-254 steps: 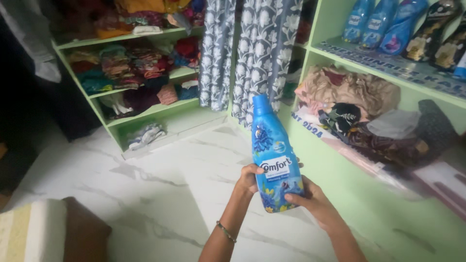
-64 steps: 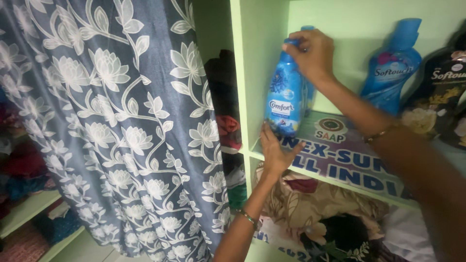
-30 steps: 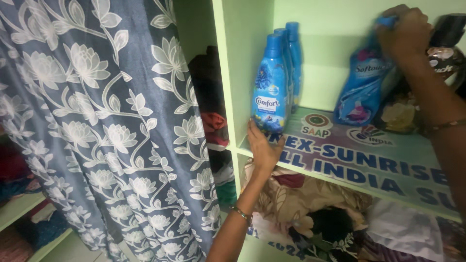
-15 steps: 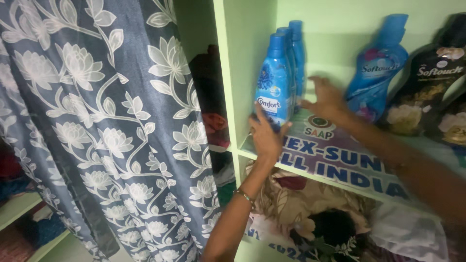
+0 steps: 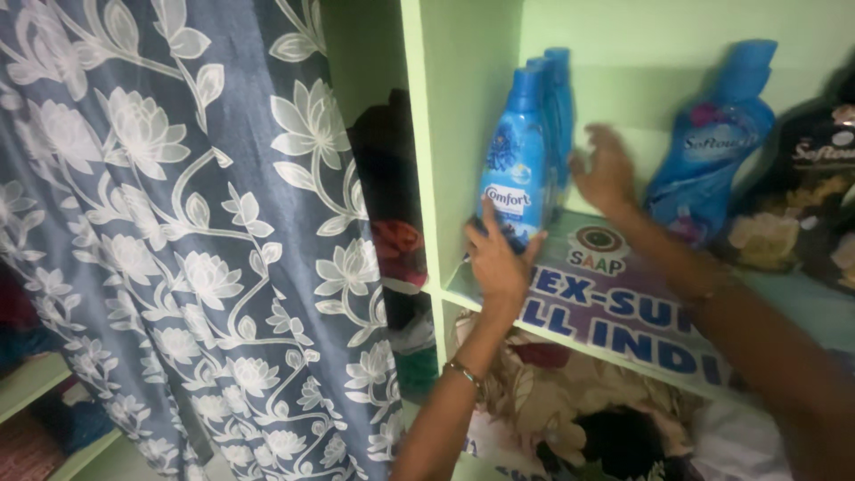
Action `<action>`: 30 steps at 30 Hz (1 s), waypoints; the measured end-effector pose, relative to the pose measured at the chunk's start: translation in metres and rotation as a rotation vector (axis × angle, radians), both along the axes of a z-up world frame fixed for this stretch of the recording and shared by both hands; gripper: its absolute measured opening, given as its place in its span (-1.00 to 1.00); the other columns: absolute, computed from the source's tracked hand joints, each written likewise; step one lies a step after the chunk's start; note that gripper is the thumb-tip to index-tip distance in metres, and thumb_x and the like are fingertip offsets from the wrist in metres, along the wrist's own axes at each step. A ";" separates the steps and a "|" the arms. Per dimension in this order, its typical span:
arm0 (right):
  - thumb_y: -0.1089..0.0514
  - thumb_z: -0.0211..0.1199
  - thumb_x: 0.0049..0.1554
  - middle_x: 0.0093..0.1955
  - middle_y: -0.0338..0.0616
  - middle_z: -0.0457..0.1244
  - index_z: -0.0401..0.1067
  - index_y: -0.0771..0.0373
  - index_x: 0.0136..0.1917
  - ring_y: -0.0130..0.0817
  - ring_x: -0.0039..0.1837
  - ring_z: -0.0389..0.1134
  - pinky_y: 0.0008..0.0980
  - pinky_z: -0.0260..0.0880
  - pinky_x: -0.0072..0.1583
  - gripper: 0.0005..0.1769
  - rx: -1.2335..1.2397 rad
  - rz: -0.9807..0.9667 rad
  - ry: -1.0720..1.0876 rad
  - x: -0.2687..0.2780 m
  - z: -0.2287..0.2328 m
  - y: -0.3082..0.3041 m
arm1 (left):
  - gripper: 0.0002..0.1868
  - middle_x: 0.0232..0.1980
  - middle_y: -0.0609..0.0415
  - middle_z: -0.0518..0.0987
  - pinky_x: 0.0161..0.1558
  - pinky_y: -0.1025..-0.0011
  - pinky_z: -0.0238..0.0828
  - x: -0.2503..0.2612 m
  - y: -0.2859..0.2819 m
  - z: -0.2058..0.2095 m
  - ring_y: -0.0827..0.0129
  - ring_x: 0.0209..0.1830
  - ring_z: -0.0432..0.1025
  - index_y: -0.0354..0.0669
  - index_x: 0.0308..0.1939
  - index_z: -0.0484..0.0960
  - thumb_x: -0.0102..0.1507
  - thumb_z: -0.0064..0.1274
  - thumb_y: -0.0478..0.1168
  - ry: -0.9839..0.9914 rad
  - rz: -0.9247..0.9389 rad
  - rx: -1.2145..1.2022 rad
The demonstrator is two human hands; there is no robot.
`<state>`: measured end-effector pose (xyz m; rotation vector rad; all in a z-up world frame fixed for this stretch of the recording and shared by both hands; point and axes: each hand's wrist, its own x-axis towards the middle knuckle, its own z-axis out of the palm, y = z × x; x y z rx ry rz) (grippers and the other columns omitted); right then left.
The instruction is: The person picks up laundry detergent and fabric softener bottles from a bed and places them onto a shelf. The person repeatedly moves between the bed and the shelf to transfer multiple bottles.
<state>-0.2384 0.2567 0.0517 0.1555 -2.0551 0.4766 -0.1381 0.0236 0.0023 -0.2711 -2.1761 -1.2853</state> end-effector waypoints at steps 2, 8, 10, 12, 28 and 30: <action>0.18 0.36 0.23 0.22 0.13 0.28 0.34 0.29 0.44 -0.03 0.10 0.37 -0.15 0.45 0.14 -0.46 0.028 0.032 0.182 -0.014 0.033 0.004 | 0.24 0.33 -0.38 0.23 0.13 -0.14 0.38 0.002 0.000 0.001 -0.39 0.26 0.24 0.00 0.59 -0.05 0.02 0.44 0.11 -0.029 0.010 0.012; 0.10 0.47 0.32 0.12 0.10 0.39 0.42 0.27 0.44 -0.18 0.01 0.48 -0.27 0.48 -0.01 -0.49 0.107 0.247 0.252 -0.048 0.128 0.002 | 0.24 0.26 -0.37 0.27 0.21 -0.14 0.24 0.006 -0.004 0.000 -0.30 0.21 0.23 -0.04 0.58 0.01 0.00 0.47 0.11 0.111 0.071 -0.008; 0.05 0.51 0.24 -0.03 0.00 0.42 0.48 0.26 0.33 -0.25 -0.06 0.49 -0.30 0.49 -0.02 -0.53 0.022 0.250 0.164 -0.059 0.142 -0.007 | 0.25 0.23 -0.37 0.28 0.23 -0.14 0.18 0.005 -0.007 -0.002 -0.27 0.18 0.24 -0.03 0.58 0.01 -0.01 0.48 0.10 0.152 0.084 -0.034; 0.04 0.55 0.16 -0.12 -0.05 0.44 0.55 0.25 0.19 -0.30 -0.12 0.49 -0.32 0.49 -0.03 -0.59 -0.034 0.223 0.142 -0.068 0.148 -0.015 | 0.27 0.21 -0.39 0.27 0.22 -0.15 0.14 0.005 -0.007 -0.002 -0.28 0.17 0.23 -0.03 0.58 0.00 -0.03 0.49 0.10 0.159 0.088 -0.064; -0.02 0.53 0.15 -0.09 -0.10 0.45 0.62 0.23 0.03 -0.39 -0.08 0.50 -0.38 0.52 0.01 -0.68 -0.084 0.312 0.131 -0.034 0.144 0.019 | 0.22 0.32 -0.39 0.22 0.22 -0.17 0.15 0.003 0.001 -0.005 -0.31 0.24 0.19 0.06 0.56 0.05 -0.04 0.50 0.03 0.132 0.071 -0.033; -0.03 0.55 0.16 -0.07 -0.07 0.45 0.62 0.22 0.02 -0.32 -0.03 0.49 -0.32 0.50 0.05 -0.69 -0.006 0.227 0.176 -0.028 0.148 0.011 | 0.22 0.32 -0.39 0.21 0.21 -0.17 0.15 0.005 -0.001 -0.003 -0.31 0.24 0.19 0.06 0.56 0.04 -0.04 0.50 0.04 0.100 0.065 -0.037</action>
